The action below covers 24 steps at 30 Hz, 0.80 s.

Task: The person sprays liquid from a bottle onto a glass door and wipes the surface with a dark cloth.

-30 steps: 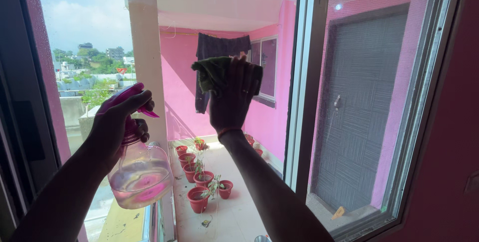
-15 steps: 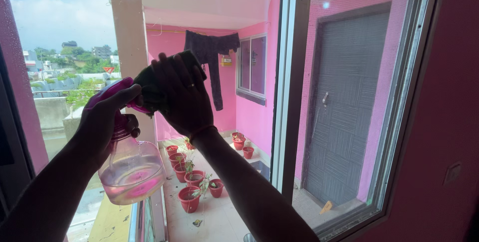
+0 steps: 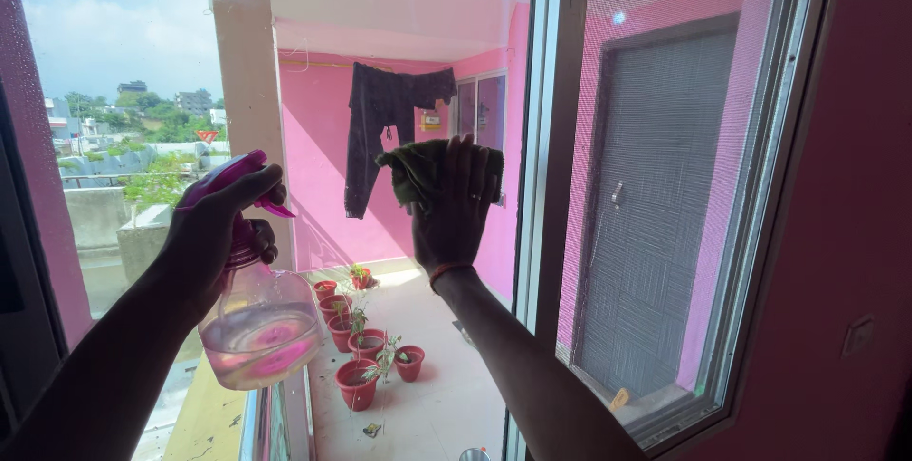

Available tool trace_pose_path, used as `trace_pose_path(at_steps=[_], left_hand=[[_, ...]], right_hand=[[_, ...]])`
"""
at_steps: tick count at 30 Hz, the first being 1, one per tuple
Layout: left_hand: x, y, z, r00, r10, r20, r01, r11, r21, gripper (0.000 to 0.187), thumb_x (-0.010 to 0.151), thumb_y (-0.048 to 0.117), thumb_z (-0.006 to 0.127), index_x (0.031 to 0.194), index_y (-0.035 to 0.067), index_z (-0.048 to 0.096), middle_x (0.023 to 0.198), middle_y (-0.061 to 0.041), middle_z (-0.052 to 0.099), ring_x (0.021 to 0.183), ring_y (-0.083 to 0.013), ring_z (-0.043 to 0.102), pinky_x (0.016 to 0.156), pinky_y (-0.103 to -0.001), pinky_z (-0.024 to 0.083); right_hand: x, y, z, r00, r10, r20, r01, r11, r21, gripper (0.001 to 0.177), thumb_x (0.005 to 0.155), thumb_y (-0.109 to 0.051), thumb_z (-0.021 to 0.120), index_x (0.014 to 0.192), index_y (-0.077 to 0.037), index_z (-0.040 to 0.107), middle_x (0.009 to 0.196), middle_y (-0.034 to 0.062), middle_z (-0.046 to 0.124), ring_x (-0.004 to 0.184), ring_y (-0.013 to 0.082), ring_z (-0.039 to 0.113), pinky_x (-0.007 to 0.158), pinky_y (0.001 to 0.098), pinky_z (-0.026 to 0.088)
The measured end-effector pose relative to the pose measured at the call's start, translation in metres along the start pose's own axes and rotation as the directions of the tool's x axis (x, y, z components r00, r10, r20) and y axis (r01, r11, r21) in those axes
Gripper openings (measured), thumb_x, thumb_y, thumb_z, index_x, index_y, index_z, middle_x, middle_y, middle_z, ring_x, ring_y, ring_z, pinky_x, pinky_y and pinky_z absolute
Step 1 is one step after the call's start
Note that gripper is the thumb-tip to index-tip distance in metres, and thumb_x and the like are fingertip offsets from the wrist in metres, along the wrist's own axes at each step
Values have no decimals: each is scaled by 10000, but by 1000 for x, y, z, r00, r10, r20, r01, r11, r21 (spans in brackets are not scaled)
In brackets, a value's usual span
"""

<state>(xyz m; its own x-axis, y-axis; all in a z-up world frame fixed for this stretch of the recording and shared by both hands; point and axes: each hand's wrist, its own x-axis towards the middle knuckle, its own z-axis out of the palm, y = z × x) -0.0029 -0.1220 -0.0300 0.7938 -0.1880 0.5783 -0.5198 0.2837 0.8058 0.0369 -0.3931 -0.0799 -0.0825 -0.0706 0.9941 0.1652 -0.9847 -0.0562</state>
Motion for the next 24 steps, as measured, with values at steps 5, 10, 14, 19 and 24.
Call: trace_pose_path(at_steps=[5, 10, 14, 19, 24], left_hand=[[-1, -2, -2, 1000, -10, -27, 10, 1000, 0, 441, 900, 289, 704, 1291, 105, 615, 844, -36, 645, 474, -141, 529, 447, -321, 476], [-5, -2, -5, 998, -38, -50, 40, 999, 36, 325, 924, 287, 672, 1213, 138, 671, 843, -31, 637, 506, -131, 538, 479, -309, 485], [-5, 0, -4, 1000, -16, -11, 17, 999, 32, 263, 949, 288, 664, 1116, 85, 657, 845, -30, 624, 514, -134, 536, 480, -311, 480], [-4, 0, 4, 998, -47, -29, 47, 999, 7, 373, 910, 288, 685, 1237, 120, 621, 837, -18, 625, 486, -127, 501, 456, -316, 458], [-8, -6, 5, 999, -35, -12, 35, 999, 2, 526, 891, 294, 687, 1376, 125, 571, 831, -21, 626, 476, -132, 509, 449, -315, 462]], right_hand=[[29, -52, 18, 999, 21, -24, -21, 1000, 20, 855, 924, -263, 651, 1635, -8, 250, 1704, 217, 254, 1600, 397, 211, 1318, 547, 156], [24, -99, 21, 971, -240, 17, 231, 949, 212, 813, 967, -378, 673, 1623, -57, 315, 1697, 161, 303, 1617, 366, 243, 1343, 544, 178], [27, -92, 17, 964, -266, -19, 261, 926, 272, 774, 1009, -371, 674, 1648, -108, 325, 1716, 92, 328, 1648, 315, 270, 1391, 511, 210], [37, -41, 11, 984, -179, 7, 175, 966, 193, 860, 877, -301, 672, 1624, -103, 297, 1690, 129, 295, 1597, 386, 200, 1328, 527, 173], [18, 5, 6, 999, 44, -32, -44, 999, 16, 808, 951, -263, 626, 1650, -93, 259, 1718, 132, 261, 1609, 352, 211, 1331, 521, 129]])
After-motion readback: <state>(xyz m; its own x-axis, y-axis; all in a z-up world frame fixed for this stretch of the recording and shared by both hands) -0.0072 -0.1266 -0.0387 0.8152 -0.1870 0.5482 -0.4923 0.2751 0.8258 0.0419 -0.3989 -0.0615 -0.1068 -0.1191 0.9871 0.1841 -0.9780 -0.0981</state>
